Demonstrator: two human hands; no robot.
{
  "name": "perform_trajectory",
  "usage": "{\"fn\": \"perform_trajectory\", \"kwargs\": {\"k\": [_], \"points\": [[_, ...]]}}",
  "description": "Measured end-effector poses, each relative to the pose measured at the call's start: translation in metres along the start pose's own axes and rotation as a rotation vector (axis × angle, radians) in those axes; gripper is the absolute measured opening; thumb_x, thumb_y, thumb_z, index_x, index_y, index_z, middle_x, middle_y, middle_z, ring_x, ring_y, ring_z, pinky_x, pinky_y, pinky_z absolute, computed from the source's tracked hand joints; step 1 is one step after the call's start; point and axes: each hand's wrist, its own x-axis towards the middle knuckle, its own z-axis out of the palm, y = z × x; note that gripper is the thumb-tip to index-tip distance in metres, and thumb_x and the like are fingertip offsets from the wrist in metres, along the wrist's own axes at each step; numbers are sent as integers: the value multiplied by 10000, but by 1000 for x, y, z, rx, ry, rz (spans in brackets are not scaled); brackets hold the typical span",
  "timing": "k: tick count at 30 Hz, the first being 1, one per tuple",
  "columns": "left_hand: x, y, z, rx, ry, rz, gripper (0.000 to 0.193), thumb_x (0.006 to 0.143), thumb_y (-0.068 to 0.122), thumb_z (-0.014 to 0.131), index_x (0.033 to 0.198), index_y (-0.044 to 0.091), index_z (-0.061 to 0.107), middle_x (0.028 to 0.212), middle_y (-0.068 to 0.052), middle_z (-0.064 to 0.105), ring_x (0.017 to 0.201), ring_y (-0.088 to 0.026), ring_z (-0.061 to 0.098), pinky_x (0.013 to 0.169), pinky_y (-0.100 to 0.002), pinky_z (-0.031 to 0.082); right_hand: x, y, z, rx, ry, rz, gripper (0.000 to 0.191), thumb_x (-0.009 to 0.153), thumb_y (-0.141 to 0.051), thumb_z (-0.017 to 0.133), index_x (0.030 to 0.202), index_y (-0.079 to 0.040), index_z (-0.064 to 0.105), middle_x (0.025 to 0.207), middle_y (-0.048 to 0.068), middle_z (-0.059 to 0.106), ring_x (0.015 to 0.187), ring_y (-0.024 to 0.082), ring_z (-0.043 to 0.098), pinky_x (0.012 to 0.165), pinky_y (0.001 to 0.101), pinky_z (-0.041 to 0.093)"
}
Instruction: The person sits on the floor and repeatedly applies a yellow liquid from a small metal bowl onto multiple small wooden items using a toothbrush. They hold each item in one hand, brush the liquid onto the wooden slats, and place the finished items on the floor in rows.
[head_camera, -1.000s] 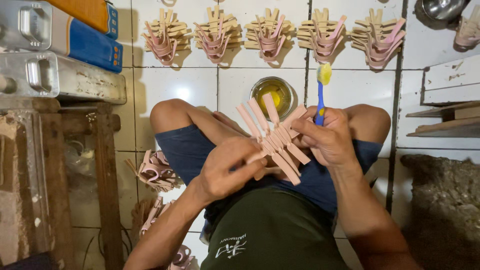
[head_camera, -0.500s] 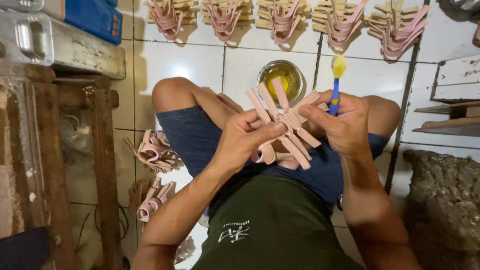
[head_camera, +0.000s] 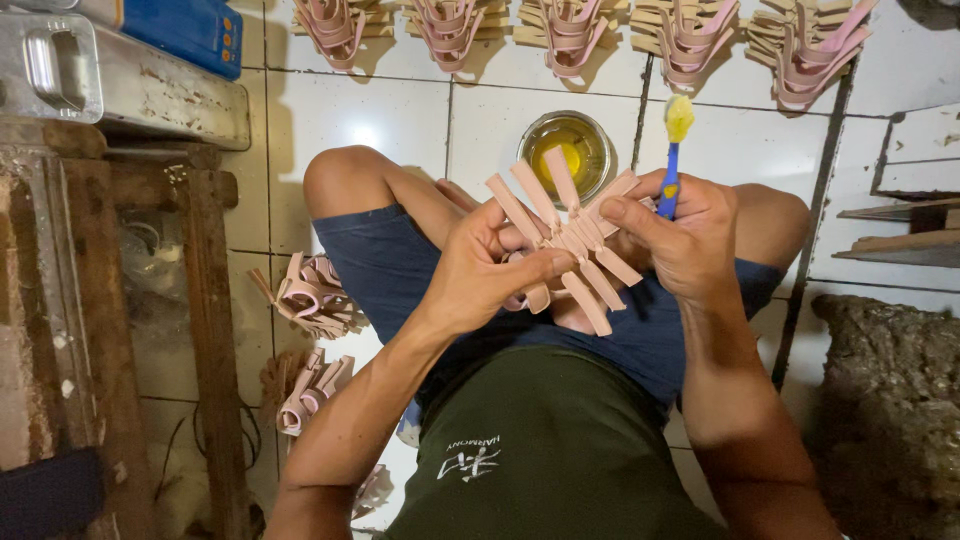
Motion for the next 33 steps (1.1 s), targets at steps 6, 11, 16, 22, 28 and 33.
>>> {"fn": "perform_trajectory", "kwargs": {"k": [6, 11, 16, 22, 28, 33], "points": [[2, -1, -5, -2, -22, -8, 443, 990, 171, 686, 1386, 21, 559, 976, -54, 773, 597, -14, 606, 447, -157, 435, 1, 5, -7, 55, 1, 10, 73, 965, 26, 754, 1014, 57, 710, 796, 48, 692, 616, 52, 581, 534, 199, 450], [1, -2, 0, 31, -4, 13, 475, 957, 139, 739, 1376, -3, 565, 1003, -76, 764, 605, -24, 584, 442, -163, 414, -1, 4, -4, 86, 11, 72, 58, 941, 28, 760, 966, 50, 711, 725, 44, 671, 565, 55, 578, 491, 197, 430], [4, -7, -1, -113, 3, -21, 416, 961, 153, 697, 1335, 9, 584, 980, -85, 787, 674, -62, 700, 428, -177, 444, 1, -1, 0, -3, -5, -24, 78, 941, 36, 780, 981, 57, 717, 774, 38, 679, 634, 52, 597, 558, 199, 458], [8, -23, -2, -88, 13, 38, 229, 988, 81, 712, 1188, -30, 700, 1044, -87, 762, 872, -81, 710, 715, -209, 575, -1, -5, 4, -50, 19, 42, 62, 906, 5, 784, 926, 34, 733, 684, 10, 661, 558, 30, 574, 482, 184, 423], [8, -31, -5, -56, 78, 27, 206, 973, 46, 717, 1159, -42, 706, 1014, -82, 758, 824, -80, 687, 676, -214, 549, -3, 0, 9, -51, 41, -11, 65, 918, 17, 796, 931, 41, 737, 707, 3, 643, 585, 25, 535, 517, 178, 395], [5, -22, -8, -33, 64, -5, 257, 987, 67, 695, 1231, -13, 700, 1042, -119, 744, 727, -97, 602, 574, -213, 456, -2, 2, 12, 106, 57, 53, 67, 913, 29, 780, 934, 31, 716, 740, 14, 663, 581, 33, 572, 522, 181, 432]]}}
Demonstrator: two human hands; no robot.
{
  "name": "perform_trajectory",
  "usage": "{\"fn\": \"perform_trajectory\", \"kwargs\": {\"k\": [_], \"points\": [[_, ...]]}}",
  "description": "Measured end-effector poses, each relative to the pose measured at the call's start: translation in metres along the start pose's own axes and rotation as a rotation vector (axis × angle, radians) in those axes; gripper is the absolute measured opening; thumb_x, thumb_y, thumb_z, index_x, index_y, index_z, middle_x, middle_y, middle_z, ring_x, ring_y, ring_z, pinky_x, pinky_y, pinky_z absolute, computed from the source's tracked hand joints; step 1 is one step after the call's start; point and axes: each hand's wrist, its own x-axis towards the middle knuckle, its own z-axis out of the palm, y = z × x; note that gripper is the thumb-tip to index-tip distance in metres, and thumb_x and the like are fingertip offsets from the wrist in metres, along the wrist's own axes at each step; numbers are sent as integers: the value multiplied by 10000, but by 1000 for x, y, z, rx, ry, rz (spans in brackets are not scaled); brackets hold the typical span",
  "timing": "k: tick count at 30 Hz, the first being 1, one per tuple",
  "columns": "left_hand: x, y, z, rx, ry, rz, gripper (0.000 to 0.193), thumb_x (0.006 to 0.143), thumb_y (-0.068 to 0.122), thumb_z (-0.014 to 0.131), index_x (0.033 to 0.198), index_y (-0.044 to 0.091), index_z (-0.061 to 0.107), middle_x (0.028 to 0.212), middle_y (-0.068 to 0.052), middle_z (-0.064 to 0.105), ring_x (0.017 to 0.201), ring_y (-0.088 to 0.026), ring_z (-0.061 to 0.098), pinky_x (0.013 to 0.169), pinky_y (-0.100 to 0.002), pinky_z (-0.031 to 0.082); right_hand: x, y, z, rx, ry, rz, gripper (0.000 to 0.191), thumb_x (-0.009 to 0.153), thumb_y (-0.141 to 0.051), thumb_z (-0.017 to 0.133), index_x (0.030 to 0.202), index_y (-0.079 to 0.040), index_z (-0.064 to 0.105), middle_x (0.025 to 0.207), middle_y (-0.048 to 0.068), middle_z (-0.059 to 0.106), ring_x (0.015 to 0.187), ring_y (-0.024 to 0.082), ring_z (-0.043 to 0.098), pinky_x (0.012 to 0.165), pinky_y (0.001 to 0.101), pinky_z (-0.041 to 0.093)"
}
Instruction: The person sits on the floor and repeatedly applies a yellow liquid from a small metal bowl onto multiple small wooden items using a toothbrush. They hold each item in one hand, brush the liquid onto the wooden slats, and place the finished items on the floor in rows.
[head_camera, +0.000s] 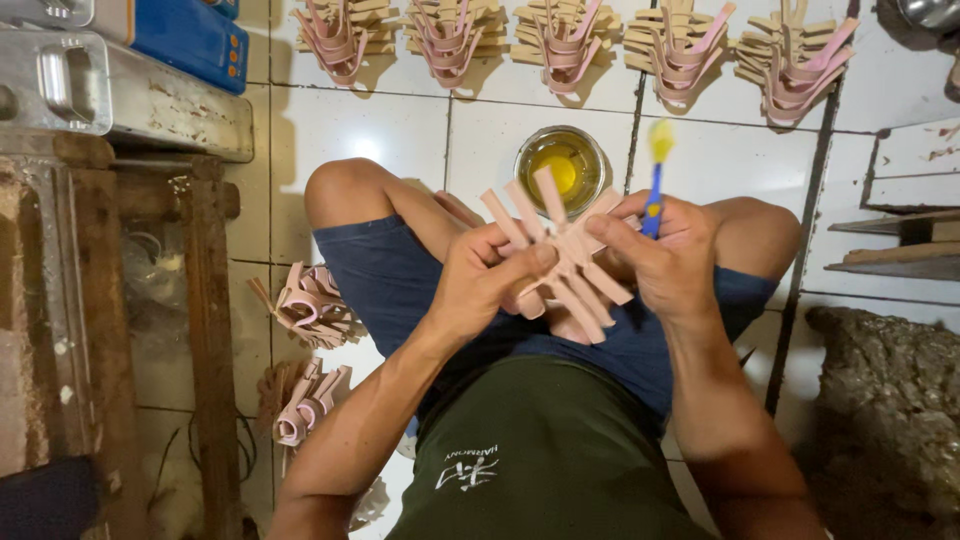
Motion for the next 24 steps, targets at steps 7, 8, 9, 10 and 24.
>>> {"fn": "perform_trajectory", "kwargs": {"k": [7, 8, 9, 10, 24], "points": [[-12, 19, -6, 1161, 102, 1012, 497, 793, 2, 736, 1280, 44, 652, 1463, -248, 482, 1397, -381, 490, 1125, -494, 481, 6, -4, -5, 288, 116, 202, 84, 913, 21, 757, 948, 5, 682, 705, 16, 628, 487, 22, 469, 431, 176, 336], [-13, 20, -7, 1216, 87, 1088, 484, 824, 1, 758, 1294, 67, 663, 1441, -217, 510, 1369, -368, 515, 1120, -471, 507, 6, -5, -4, 281, 125, 234, 91, 909, 11, 750, 945, -4, 668, 709, 20, 636, 477, 26, 468, 423, 182, 332], [-12, 22, -8, 1277, 73, 1163, 473, 855, 1, 779, 1307, 90, 675, 1418, -187, 538, 1340, -355, 540, 1114, -449, 533, 7, -5, -2, 278, 130, 266, 97, 906, 0, 743, 943, -14, 655, 712, 23, 645, 467, 30, 467, 416, 188, 328], [-12, 24, -10, 1339, 55, 1240, 464, 885, 1, 800, 1321, 113, 687, 1396, -157, 566, 1312, -342, 565, 1109, -427, 560, 7, -5, 0, 285, 97, 259, 89, 924, -6, 741, 940, -6, 653, 691, 15, 612, 453, 26, 435, 399, 188, 297], [-1, -1, -19, 31, 141, 304, 418, 881, -50, 773, 1284, -67, 665, 1107, -148, 766, 959, -165, 739, 852, -278, 615, 6, 0, -18, 356, -57, -124, 284, 998, -61, 667, 1242, 77, 619, 953, 126, 692, 536, 36, 386, 486, 202, 292]]}}
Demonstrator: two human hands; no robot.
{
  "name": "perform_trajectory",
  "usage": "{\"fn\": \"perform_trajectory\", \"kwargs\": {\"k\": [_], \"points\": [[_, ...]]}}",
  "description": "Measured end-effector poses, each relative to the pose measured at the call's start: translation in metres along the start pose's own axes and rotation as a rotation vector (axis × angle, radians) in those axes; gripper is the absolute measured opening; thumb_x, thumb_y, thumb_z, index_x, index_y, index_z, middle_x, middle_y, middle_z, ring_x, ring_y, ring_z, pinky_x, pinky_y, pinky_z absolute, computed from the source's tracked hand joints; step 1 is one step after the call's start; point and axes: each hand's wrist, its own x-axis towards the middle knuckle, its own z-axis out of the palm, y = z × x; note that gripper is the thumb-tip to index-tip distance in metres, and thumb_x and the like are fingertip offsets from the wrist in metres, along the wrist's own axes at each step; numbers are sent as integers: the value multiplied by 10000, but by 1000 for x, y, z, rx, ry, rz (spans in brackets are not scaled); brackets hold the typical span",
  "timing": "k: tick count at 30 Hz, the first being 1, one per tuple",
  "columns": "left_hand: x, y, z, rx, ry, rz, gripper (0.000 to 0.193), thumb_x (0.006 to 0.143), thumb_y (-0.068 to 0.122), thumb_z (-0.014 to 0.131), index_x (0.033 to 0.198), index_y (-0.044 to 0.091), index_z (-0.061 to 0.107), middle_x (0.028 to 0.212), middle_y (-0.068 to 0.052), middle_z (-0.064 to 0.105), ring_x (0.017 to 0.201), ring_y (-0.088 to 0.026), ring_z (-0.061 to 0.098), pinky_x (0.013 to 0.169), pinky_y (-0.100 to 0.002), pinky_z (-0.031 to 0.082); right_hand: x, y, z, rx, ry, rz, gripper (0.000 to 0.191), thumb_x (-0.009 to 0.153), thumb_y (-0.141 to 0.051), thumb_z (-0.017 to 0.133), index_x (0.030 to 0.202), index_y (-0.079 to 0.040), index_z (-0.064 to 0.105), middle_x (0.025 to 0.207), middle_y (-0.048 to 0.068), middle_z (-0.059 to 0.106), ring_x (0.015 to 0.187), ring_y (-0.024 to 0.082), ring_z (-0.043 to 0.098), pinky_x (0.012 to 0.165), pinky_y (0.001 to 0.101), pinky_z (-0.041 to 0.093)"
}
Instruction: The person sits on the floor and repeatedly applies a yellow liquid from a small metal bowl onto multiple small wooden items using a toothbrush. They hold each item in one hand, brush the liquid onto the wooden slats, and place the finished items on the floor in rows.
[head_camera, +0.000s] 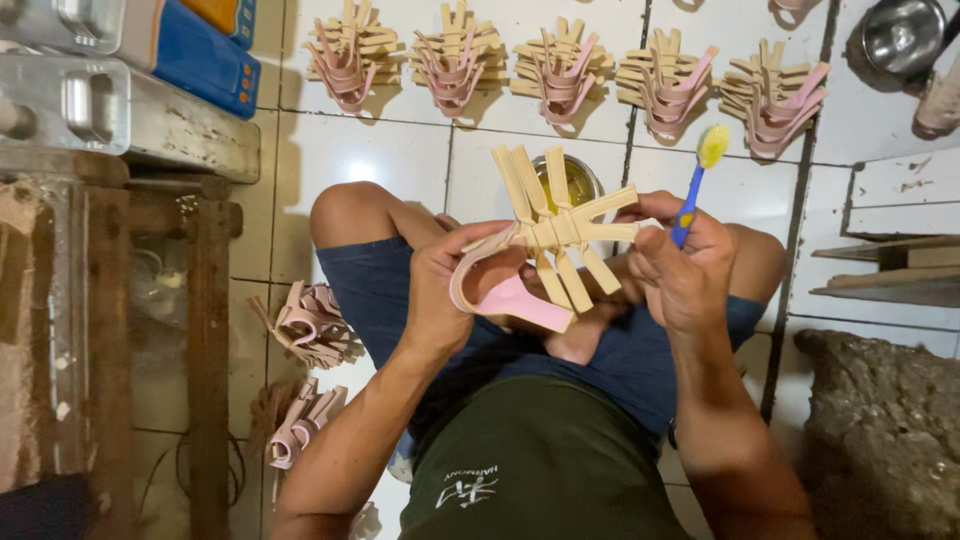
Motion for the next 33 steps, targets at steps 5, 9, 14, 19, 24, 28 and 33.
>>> {"fn": "perform_trajectory", "kwargs": {"k": [5, 9, 14, 19, 24, 28, 33], "points": [[0, 2, 3, -26, -28, -27, 399, 893, -33, 769, 1278, -68, 671, 1108, -144, 769, 964, -164, 741, 862, -278, 612, -1, 7, 2, -51, 11, 48, 189, 992, -10, 726, 1143, 97, 687, 794, 59, 613, 544, 55, 438, 500, 211, 326], [2, 7, 11, -5, -18, -5, 420, 902, 8, 774, 1302, -25, 651, 1106, -123, 752, 982, -155, 728, 866, -279, 605, 0, 12, 2, -76, 164, 141, 95, 948, 45, 729, 1025, 67, 677, 727, 75, 658, 531, 65, 485, 500, 213, 354], [-2, 20, 19, 221, 84, 237, 401, 931, 57, 785, 1300, -6, 640, 1153, -105, 727, 1022, -144, 709, 888, -264, 596, -3, 10, 6, -40, 189, 133, 111, 958, 41, 748, 1042, 58, 678, 711, 58, 609, 506, 42, 454, 469, 199, 340], [5, 36, 17, -97, 119, 35, 356, 960, 123, 731, 1252, -72, 668, 1049, -115, 757, 941, -157, 699, 843, -275, 579, -4, -16, 17, -113, 40, -30, 394, 1005, -220, 614, 1234, 99, 618, 942, 145, 715, 708, 100, 611, 639, 240, 478], [10, 44, 16, -218, -10, -29, 319, 1011, 122, 733, 1229, -102, 670, 990, -110, 723, 899, -151, 667, 801, -275, 550, -10, -34, 8, -288, -69, -48, 600, 1140, -397, 496, 1341, 159, 597, 907, 170, 673, 617, 58, 413, 590, 203, 335], [9, 43, 16, -146, 71, -62, 308, 895, 56, 745, 1176, -49, 676, 970, -82, 741, 876, -143, 700, 814, -308, 586, -13, -19, 1, -209, -105, 30, 500, 1096, -292, 596, 1313, 158, 626, 795, 95, 638, 655, 95, 481, 581, 206, 337], [4, 42, 14, 203, -166, 250, 303, 878, 7, 819, 1156, -7, 700, 1147, -107, 685, 1049, -149, 672, 933, -288, 561, -12, -6, 4, -125, -16, 182, 231, 956, -21, 723, 1131, 131, 717, 758, 63, 645, 566, 52, 471, 522, 205, 375]]}}
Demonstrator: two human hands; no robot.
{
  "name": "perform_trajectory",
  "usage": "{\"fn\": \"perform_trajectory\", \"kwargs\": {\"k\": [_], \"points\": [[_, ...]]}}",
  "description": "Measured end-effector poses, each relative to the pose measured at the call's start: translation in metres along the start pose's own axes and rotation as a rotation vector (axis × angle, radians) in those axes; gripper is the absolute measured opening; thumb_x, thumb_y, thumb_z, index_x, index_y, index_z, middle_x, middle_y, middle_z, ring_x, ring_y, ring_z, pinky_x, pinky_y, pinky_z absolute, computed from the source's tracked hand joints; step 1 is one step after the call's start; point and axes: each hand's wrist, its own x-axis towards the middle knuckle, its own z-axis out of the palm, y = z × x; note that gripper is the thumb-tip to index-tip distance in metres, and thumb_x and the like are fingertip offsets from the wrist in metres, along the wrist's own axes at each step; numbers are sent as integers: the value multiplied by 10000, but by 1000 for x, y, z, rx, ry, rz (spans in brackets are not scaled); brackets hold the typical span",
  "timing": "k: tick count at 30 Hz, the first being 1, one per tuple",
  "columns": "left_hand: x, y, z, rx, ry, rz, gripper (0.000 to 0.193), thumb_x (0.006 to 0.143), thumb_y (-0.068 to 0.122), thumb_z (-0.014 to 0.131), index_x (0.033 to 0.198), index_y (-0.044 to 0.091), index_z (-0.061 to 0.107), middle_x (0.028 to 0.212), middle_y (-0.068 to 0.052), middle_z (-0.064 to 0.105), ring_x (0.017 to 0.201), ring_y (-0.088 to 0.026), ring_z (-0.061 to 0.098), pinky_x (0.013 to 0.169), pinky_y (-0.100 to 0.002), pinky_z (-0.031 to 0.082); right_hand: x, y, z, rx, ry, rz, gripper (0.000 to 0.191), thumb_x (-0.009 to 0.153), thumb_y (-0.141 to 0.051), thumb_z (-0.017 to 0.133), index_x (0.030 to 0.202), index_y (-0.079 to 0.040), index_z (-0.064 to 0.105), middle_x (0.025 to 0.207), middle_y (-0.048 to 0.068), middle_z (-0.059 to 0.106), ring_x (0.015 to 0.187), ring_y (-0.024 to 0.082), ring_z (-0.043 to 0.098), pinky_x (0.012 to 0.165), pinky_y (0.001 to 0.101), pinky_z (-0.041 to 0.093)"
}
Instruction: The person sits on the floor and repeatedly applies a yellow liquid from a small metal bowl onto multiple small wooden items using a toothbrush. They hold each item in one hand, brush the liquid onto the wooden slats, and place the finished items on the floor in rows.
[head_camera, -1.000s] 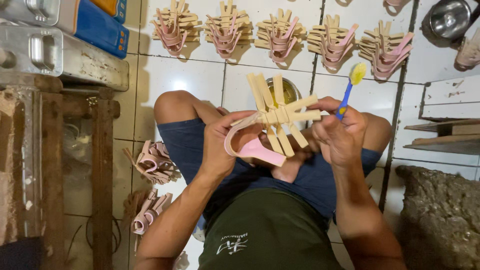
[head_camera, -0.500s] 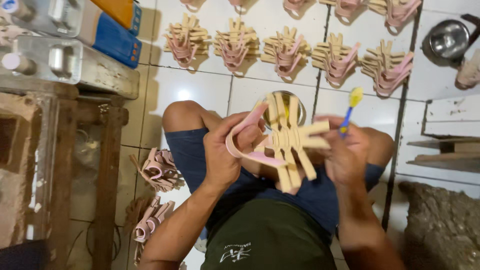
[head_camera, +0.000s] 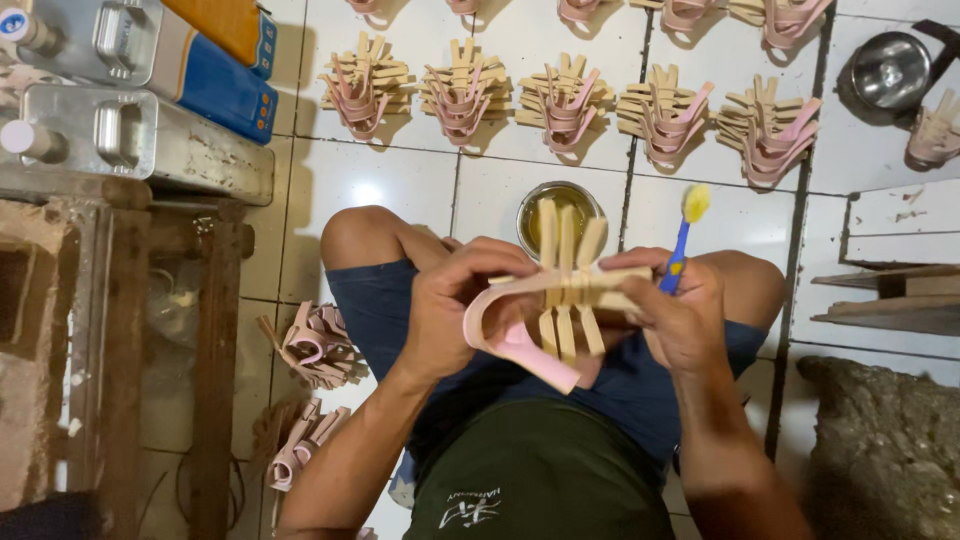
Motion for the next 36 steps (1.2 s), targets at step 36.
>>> {"fn": "perform_trajectory", "kwargs": {"k": [36], "points": [[20, 28, -21, 29, -697, -308, 558, 808, 3, 866, 1337, -7, 686, 1178, -111, 736, 1035, -123, 700, 897, -249, 584, -22, -76, 7, -884, -277, -292, 369, 941, -9, 649, 1308, 21, 666, 944, 64, 667, 807, 129, 602, 686, 256, 477]]}}
